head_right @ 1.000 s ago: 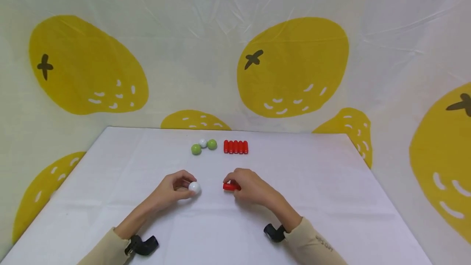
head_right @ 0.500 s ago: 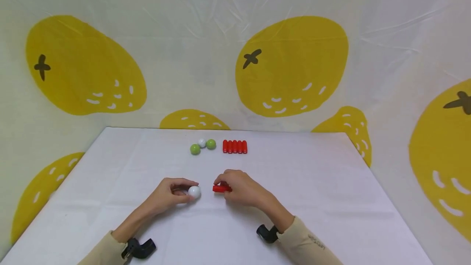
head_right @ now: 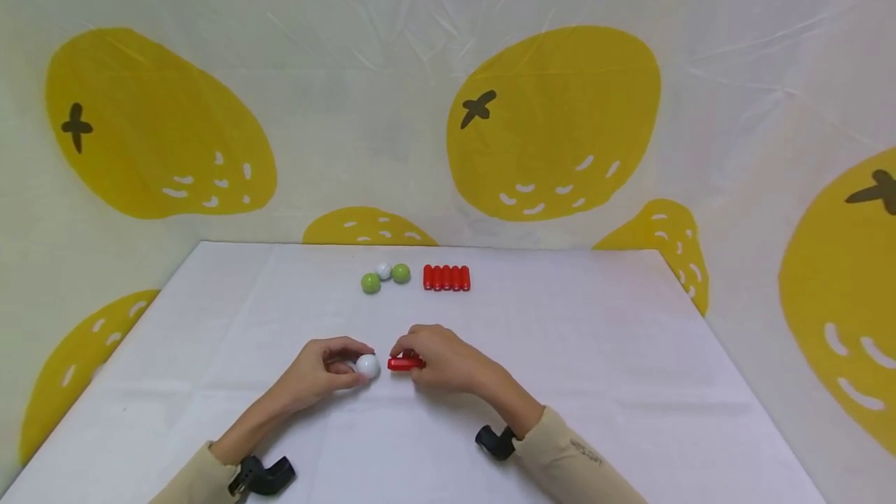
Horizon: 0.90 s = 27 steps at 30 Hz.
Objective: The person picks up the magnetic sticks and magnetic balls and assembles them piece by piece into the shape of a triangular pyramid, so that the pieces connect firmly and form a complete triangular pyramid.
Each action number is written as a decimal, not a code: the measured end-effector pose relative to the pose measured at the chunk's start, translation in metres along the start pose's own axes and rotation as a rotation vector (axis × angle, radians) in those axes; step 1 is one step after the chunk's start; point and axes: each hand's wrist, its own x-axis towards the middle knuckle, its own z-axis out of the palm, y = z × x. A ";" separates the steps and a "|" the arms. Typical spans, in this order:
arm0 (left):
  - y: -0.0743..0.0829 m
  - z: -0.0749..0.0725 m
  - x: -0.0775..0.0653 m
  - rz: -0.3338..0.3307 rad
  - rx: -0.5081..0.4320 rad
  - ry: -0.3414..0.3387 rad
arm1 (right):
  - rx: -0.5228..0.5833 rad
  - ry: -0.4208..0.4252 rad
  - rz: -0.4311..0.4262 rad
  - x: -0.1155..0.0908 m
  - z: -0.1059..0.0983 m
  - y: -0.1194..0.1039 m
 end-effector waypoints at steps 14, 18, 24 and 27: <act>0.002 0.001 0.001 0.020 -0.006 -0.006 | -0.019 -0.001 0.002 0.008 0.008 -0.001; 0.001 0.001 0.000 0.022 -0.013 -0.006 | -0.008 -0.006 -0.001 0.009 0.009 -0.003; -0.001 0.000 -0.001 0.025 -0.028 -0.011 | -0.002 -0.009 -0.012 0.010 0.010 -0.007; -0.002 0.000 0.000 0.020 -0.026 -0.010 | -0.001 -0.007 -0.014 0.010 0.011 -0.007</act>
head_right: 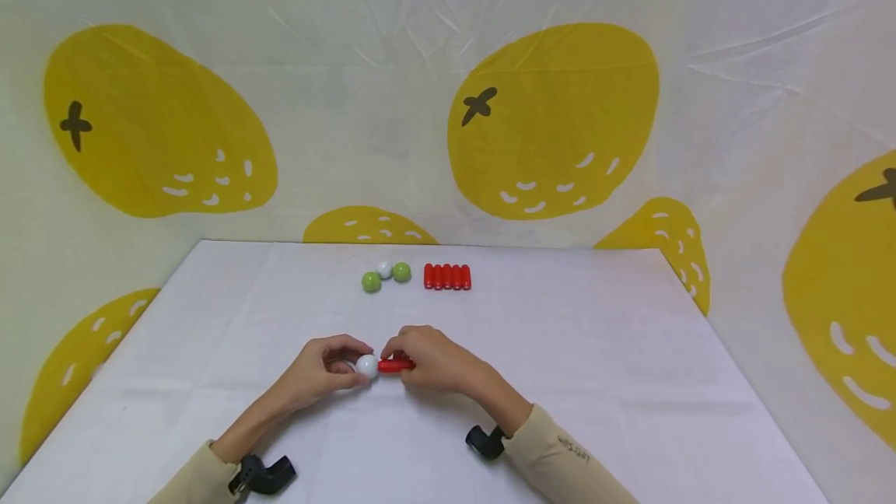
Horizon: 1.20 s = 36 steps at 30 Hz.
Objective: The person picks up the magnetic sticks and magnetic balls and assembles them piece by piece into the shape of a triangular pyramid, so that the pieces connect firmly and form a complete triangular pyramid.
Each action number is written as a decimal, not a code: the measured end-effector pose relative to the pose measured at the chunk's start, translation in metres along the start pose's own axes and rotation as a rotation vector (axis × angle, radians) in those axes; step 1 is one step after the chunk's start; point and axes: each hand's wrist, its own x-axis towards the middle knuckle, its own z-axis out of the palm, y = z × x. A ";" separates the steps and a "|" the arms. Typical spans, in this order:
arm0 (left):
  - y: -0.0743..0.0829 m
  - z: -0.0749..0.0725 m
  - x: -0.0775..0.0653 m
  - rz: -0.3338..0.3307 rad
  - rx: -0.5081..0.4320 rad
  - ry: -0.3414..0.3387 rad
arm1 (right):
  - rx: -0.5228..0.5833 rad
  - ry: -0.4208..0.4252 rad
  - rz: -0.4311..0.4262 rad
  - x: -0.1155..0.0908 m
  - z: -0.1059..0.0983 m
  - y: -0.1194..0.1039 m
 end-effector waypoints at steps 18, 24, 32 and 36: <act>-0.002 -0.002 -0.001 0.014 0.023 -0.025 | 0.053 -0.019 -0.006 0.002 0.000 0.006; -0.002 -0.002 0.000 0.012 0.044 -0.028 | 0.080 -0.026 0.029 0.001 -0.004 0.007; -0.001 -0.001 0.000 0.010 0.047 -0.024 | 0.104 0.004 0.026 -0.002 -0.011 0.012; -0.001 -0.001 0.000 0.012 0.044 -0.026 | 0.097 0.006 0.021 -0.001 -0.012 0.016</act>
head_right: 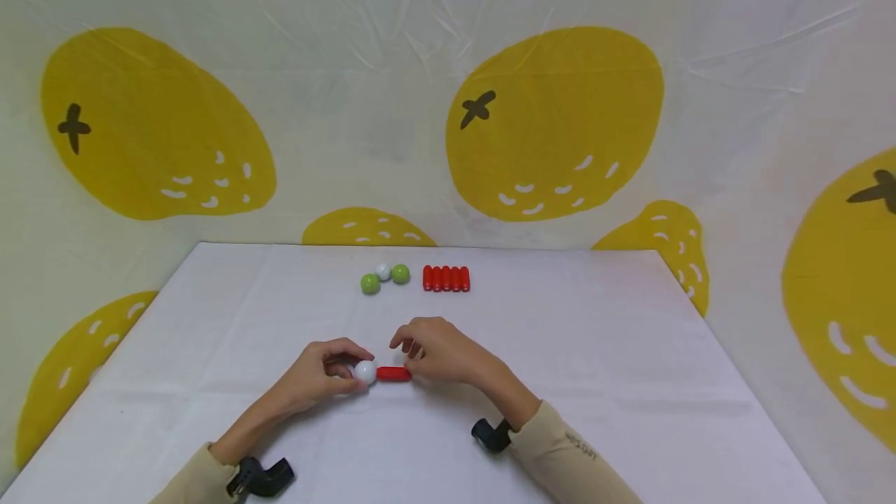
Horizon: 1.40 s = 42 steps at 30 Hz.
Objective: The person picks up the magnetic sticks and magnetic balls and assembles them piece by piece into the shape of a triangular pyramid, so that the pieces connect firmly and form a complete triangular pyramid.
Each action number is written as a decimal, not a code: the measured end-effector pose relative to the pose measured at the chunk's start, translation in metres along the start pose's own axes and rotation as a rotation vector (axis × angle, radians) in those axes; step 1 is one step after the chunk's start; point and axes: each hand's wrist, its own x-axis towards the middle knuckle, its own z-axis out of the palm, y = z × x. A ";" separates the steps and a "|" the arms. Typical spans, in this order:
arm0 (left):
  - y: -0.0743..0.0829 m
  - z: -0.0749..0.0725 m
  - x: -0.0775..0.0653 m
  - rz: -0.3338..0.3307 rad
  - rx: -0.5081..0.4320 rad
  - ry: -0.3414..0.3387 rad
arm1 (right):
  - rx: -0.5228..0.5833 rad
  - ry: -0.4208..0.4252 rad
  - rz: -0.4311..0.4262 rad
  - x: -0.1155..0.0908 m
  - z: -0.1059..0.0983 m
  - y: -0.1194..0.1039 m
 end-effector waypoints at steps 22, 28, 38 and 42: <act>0.001 0.001 0.000 -0.026 0.004 0.009 | 0.024 0.065 0.064 0.007 -0.024 0.018; 0.001 0.001 0.000 -0.029 0.000 0.009 | 0.014 0.104 0.093 0.013 -0.031 0.027; 0.001 0.001 -0.001 -0.025 0.001 0.005 | 0.002 0.182 0.106 0.038 -0.037 0.040; 0.001 0.001 -0.001 -0.022 0.003 0.002 | 0.007 0.217 0.116 0.052 -0.038 0.044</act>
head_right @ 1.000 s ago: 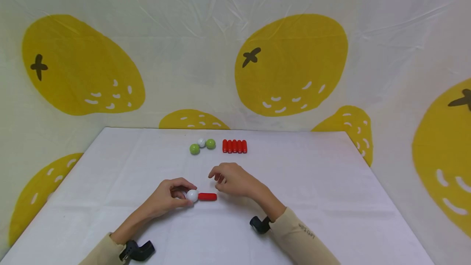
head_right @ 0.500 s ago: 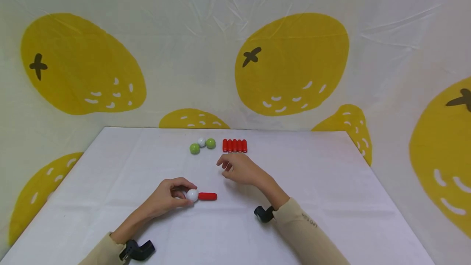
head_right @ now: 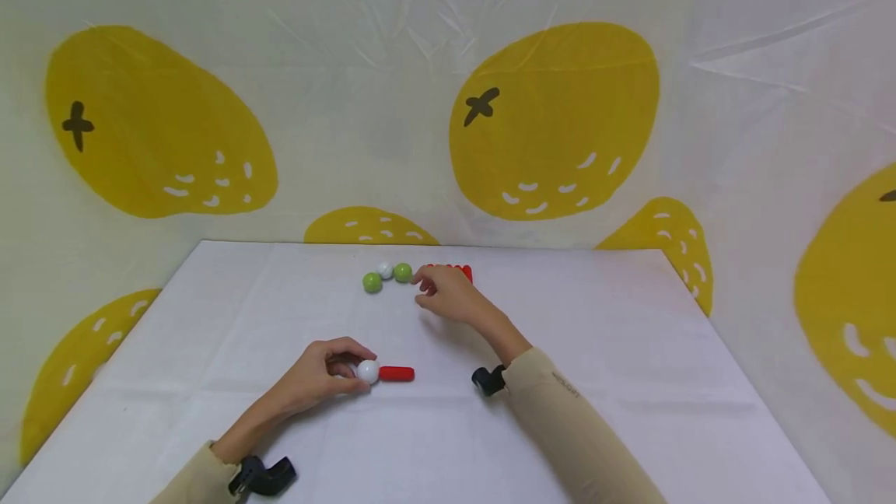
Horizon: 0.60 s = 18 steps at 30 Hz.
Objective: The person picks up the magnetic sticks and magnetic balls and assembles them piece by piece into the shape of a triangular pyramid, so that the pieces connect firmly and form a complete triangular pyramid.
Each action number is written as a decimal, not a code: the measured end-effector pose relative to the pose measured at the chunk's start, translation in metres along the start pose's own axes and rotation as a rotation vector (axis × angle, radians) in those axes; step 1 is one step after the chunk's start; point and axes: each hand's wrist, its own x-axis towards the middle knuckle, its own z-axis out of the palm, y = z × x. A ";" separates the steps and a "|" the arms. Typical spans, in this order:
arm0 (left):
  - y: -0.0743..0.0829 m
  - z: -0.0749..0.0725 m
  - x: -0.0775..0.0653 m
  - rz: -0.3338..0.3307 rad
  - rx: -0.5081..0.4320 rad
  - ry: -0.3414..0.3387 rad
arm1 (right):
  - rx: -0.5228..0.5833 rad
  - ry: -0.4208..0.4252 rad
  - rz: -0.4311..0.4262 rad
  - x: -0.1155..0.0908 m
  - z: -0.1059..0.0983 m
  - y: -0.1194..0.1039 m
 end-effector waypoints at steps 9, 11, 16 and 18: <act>-0.002 0.000 0.000 0.013 0.007 -0.005 | 0.045 0.065 0.034 0.028 0.002 0.002; -0.002 0.000 0.000 0.014 0.008 -0.004 | 0.055 0.062 0.054 0.034 0.004 0.001; -0.005 0.000 -0.001 0.015 0.016 -0.001 | 0.043 0.032 0.110 0.048 0.007 -0.003; -0.005 0.000 -0.001 0.014 0.017 -0.003 | 0.021 0.008 0.141 0.052 0.009 -0.004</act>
